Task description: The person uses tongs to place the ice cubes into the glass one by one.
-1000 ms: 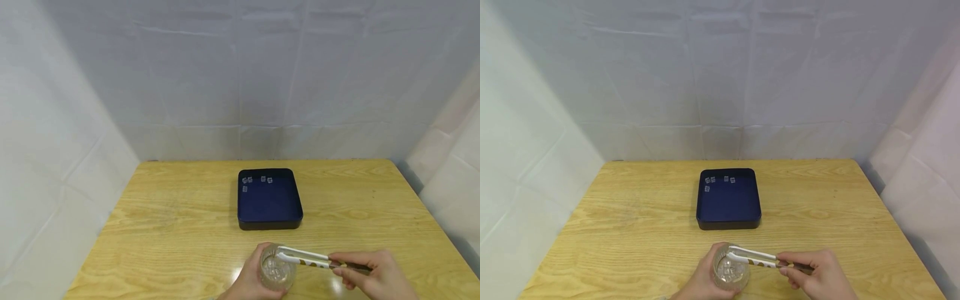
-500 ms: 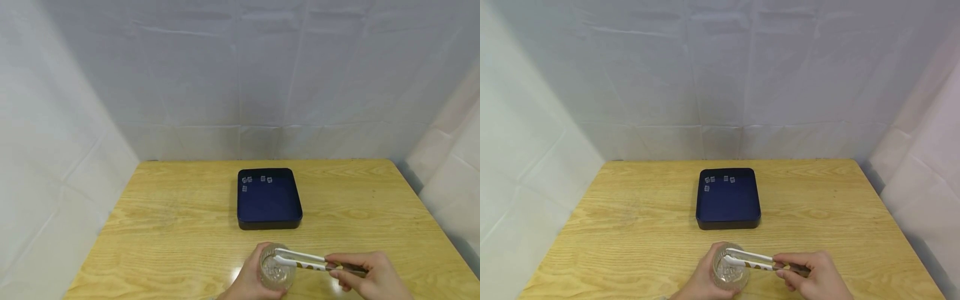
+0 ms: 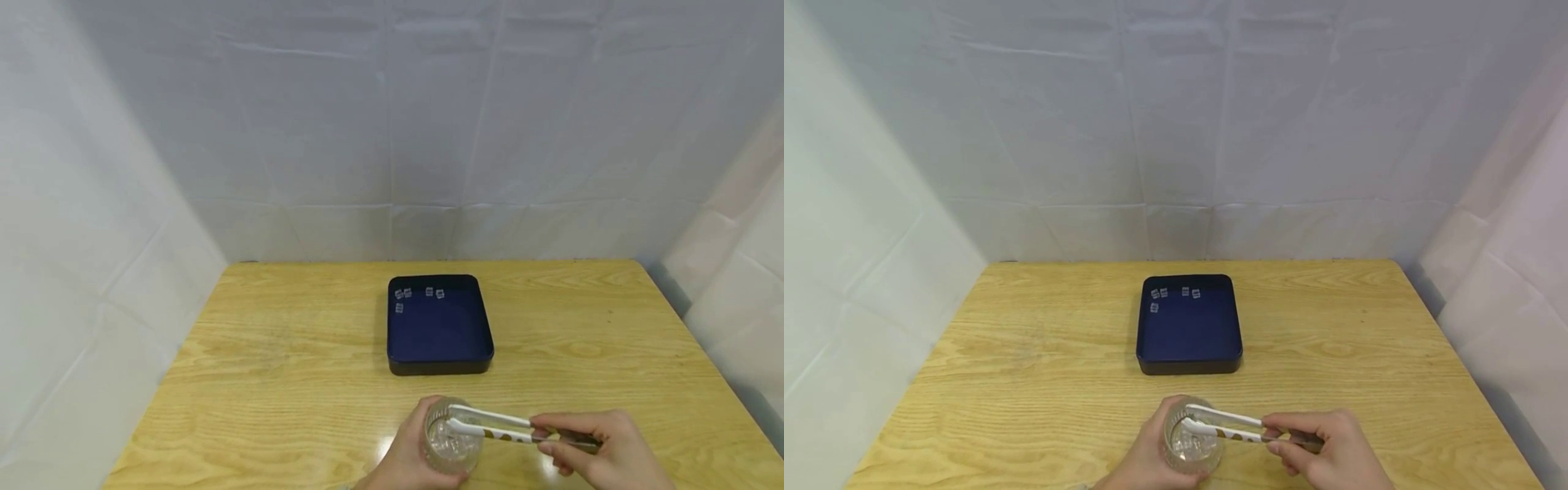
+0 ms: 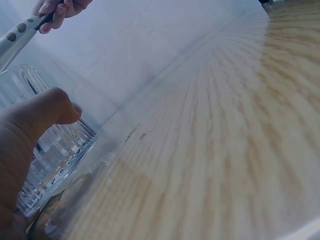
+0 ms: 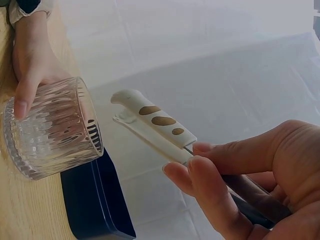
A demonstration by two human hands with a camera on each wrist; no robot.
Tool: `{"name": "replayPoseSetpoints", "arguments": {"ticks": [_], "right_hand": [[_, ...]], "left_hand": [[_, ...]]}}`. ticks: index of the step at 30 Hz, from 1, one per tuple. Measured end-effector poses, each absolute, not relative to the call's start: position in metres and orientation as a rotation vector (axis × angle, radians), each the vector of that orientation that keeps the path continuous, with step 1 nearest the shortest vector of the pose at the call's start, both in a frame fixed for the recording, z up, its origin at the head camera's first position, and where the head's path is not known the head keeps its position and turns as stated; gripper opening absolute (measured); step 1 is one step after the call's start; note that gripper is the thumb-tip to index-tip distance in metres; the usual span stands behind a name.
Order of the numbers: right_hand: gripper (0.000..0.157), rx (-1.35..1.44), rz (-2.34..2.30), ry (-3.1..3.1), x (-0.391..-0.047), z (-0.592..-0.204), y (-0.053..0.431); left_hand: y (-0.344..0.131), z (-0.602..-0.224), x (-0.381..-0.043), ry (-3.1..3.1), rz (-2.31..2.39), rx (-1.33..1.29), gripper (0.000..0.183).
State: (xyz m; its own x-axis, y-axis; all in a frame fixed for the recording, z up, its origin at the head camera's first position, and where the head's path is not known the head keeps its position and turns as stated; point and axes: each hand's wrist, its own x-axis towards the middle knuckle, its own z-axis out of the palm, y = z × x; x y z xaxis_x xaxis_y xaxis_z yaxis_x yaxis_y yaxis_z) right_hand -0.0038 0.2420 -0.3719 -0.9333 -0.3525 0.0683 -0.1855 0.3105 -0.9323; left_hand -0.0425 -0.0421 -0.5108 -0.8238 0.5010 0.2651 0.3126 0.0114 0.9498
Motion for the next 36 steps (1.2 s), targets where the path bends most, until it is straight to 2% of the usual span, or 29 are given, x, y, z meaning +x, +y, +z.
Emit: {"name": "replayPoseSetpoints", "arguments": {"ticks": [10,25,36], "right_hand": [[0.028,-0.577,-1.686,2.505,-0.007,-0.371,0.237],[0.031,-0.309,-1.759,2.636,-0.017,-0.354,0.223],[0.032,-0.137,-1.784,2.680,-0.038,-0.345,0.216]], "left_hand": [[-0.043,-0.510,-0.042,2.133,1.914,0.851,0.092],[-0.041,-0.511,-0.042,2.180,1.911,0.847,0.095],[-0.041,-0.508,-0.040,2.185,1.909,0.833,0.093]]}}
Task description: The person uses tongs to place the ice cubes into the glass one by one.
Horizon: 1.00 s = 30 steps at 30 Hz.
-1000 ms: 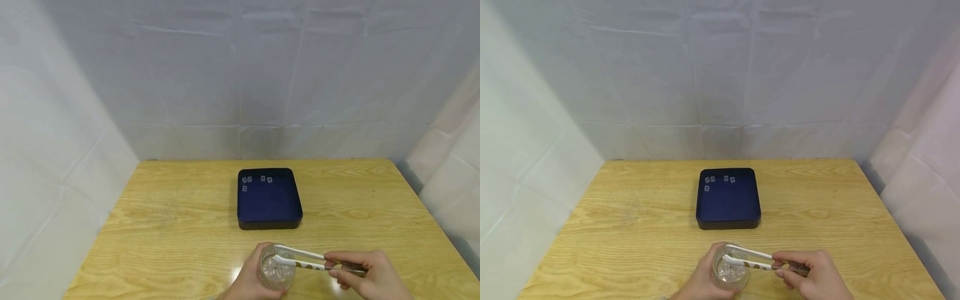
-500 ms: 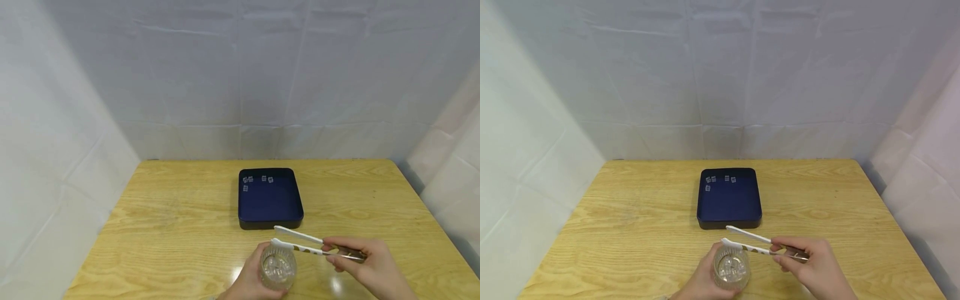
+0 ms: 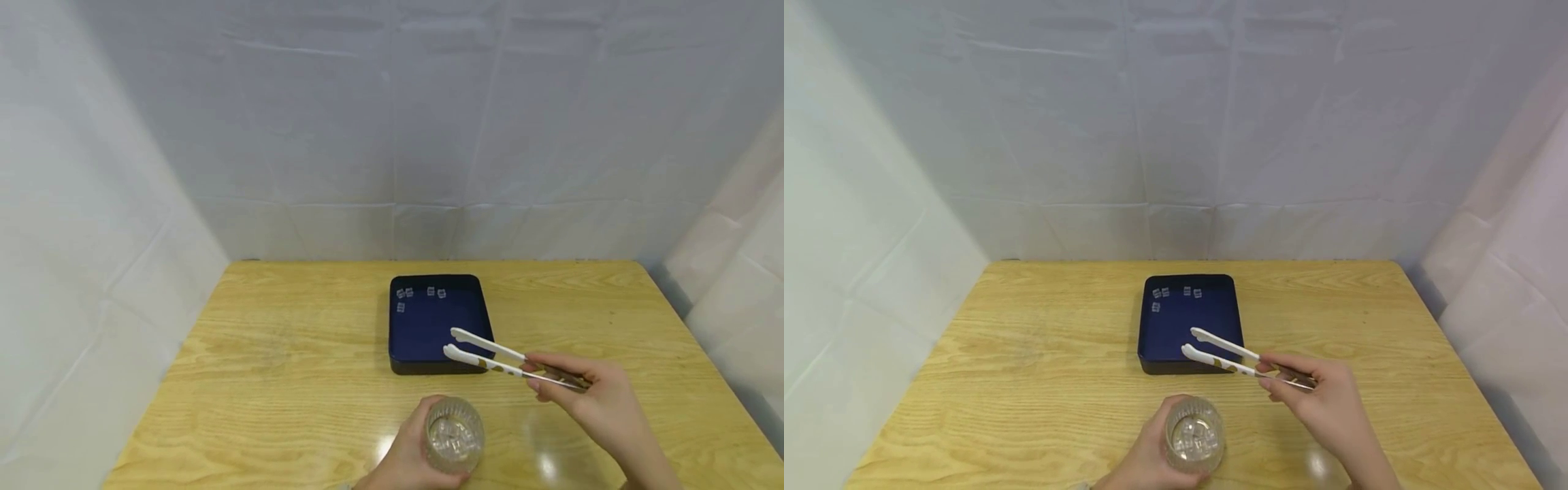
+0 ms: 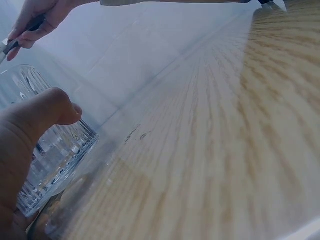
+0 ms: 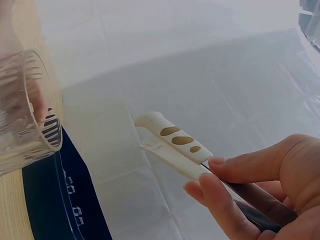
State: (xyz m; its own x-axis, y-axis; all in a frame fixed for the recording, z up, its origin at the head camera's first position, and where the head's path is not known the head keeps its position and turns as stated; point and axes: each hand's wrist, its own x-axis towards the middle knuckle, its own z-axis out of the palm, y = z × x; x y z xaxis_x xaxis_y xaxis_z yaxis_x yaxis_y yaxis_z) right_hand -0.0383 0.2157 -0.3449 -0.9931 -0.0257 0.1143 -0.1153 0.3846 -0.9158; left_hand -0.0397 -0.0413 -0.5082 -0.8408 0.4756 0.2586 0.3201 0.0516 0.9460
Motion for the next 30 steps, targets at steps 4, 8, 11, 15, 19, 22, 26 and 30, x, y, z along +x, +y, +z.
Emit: {"name": "replayPoseSetpoints", "arguments": {"ticks": [4,8,11,15,19,22,26,30], "right_hand": [[0.030,0.139,1.677,-2.508,-0.051,-0.345,0.212],[0.030,0.157,1.672,-2.485,-0.064,-0.346,0.208],[0.032,0.142,1.728,-2.473,-0.074,-0.347,0.203],[0.032,0.133,1.782,-2.461,-0.089,-0.350,0.197],[0.030,0.140,1.759,-2.481,-0.103,-0.355,0.192],[0.030,0.148,1.773,-2.471,-0.113,-0.359,0.189],[0.031,0.175,1.840,-2.431,-0.127,-0.365,0.183],[0.032,0.183,1.898,-2.402,-0.142,-0.374,0.176]], "left_hand": [[-0.041,-0.507,-0.040,2.192,1.905,0.822,0.093],[-0.040,-0.507,-0.041,2.202,1.907,0.818,0.093],[-0.040,-0.506,-0.041,2.202,1.907,0.809,0.093],[-0.040,-0.506,-0.040,2.191,1.909,0.806,0.093],[-0.041,-0.506,-0.040,2.201,1.906,0.833,0.092],[-0.042,-0.507,-0.040,2.220,1.901,0.864,0.091],[-0.042,-0.507,-0.040,2.203,1.907,0.864,0.090],[-0.041,-0.506,-0.039,2.182,1.899,0.831,0.091]]}}
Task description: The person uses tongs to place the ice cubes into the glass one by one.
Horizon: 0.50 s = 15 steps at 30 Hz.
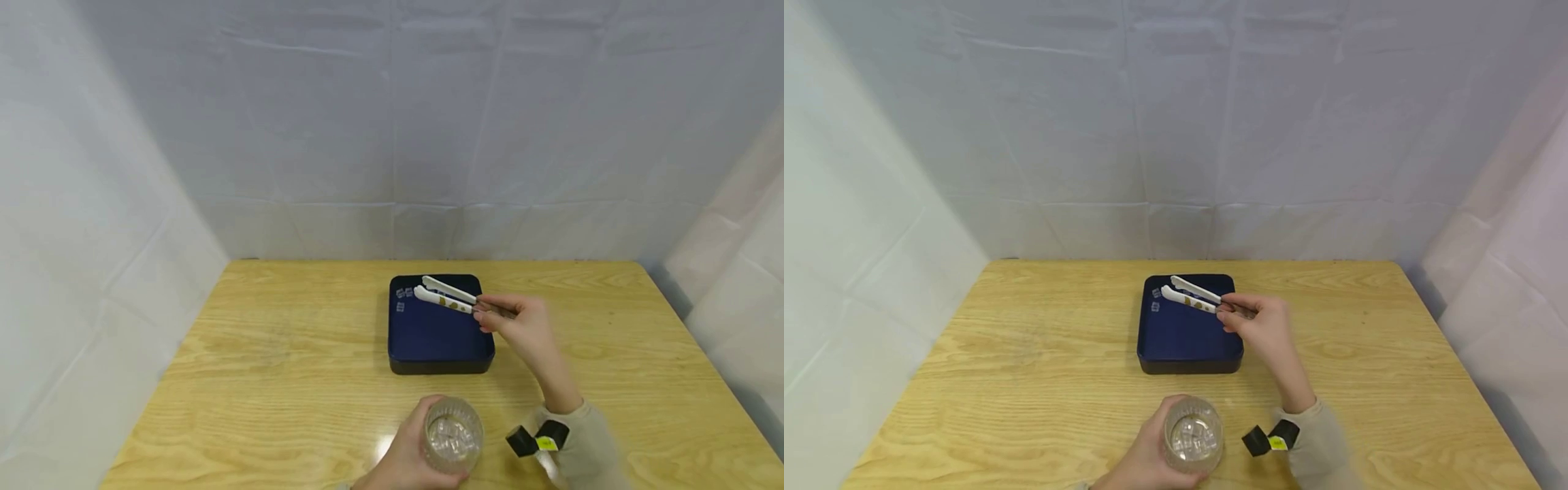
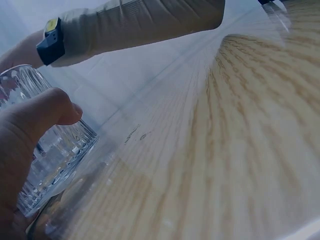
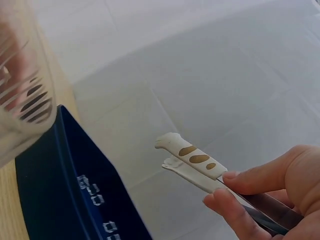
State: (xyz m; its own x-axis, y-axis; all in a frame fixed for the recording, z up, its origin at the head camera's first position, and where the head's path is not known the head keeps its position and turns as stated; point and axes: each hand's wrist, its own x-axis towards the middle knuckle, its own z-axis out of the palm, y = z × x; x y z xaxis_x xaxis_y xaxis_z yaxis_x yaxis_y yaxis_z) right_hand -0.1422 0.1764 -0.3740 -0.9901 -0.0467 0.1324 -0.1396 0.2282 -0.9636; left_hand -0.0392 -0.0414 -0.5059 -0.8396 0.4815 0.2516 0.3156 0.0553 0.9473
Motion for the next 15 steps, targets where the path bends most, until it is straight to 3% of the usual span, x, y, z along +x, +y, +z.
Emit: {"name": "replayPoseSetpoints", "arguments": {"ticks": [15], "right_hand": [[0.027,0.263,1.757,-2.542,-0.184,-0.417,0.151]], "left_hand": [[-0.041,-0.505,-0.038,2.199,1.897,0.872,0.091]]}}
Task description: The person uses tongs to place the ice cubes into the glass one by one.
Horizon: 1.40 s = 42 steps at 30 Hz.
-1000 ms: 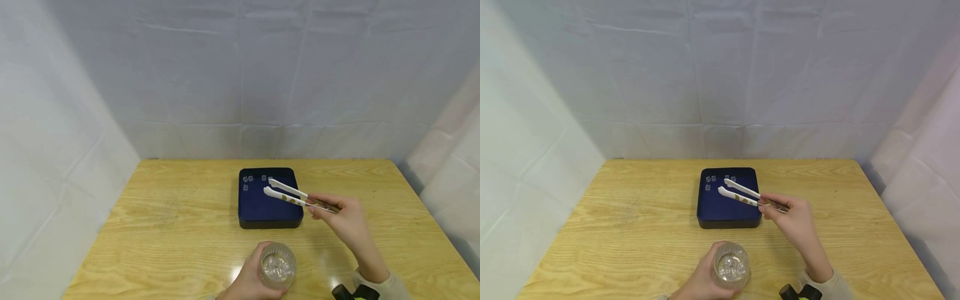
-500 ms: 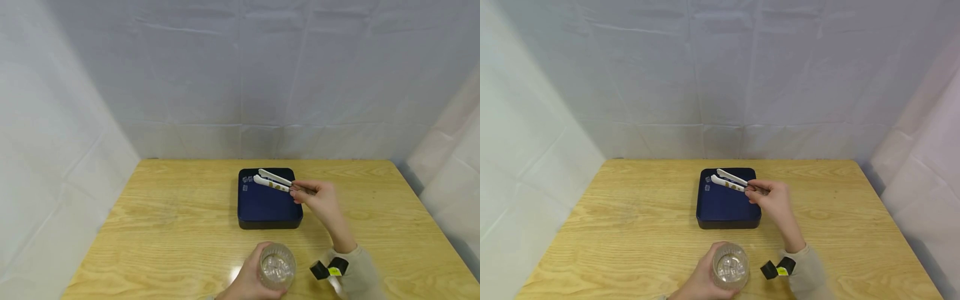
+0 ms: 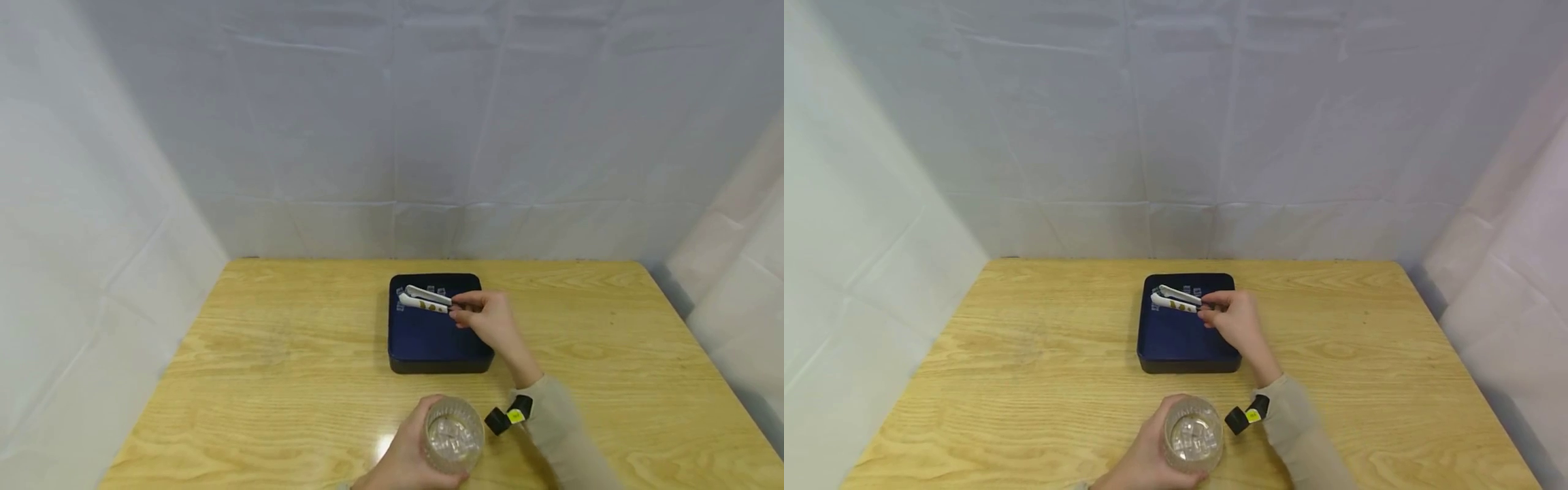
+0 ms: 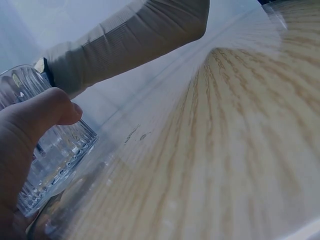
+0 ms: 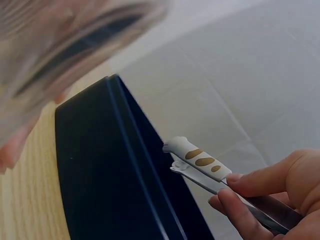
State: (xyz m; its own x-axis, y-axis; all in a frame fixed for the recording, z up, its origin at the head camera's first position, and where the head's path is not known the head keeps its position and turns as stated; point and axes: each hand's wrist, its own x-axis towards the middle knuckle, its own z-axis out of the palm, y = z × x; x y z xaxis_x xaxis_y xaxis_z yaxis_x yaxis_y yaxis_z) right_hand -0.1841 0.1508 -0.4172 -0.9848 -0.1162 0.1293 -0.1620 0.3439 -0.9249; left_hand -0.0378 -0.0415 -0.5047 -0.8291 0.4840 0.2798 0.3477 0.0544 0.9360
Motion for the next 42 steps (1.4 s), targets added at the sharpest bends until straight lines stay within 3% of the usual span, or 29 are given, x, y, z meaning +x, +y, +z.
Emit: {"name": "replayPoseSetpoints", "arguments": {"ticks": [17,42], "right_hand": [[0.023,0.287,1.621,-2.682,-0.205,-0.438,0.134],[0.021,0.367,1.423,-2.770,-0.204,-0.443,0.129]], "left_hand": [[-0.041,-0.509,-0.040,2.252,1.902,0.955,0.093],[-0.042,-0.511,-0.041,2.286,1.881,0.966,0.092]]}}
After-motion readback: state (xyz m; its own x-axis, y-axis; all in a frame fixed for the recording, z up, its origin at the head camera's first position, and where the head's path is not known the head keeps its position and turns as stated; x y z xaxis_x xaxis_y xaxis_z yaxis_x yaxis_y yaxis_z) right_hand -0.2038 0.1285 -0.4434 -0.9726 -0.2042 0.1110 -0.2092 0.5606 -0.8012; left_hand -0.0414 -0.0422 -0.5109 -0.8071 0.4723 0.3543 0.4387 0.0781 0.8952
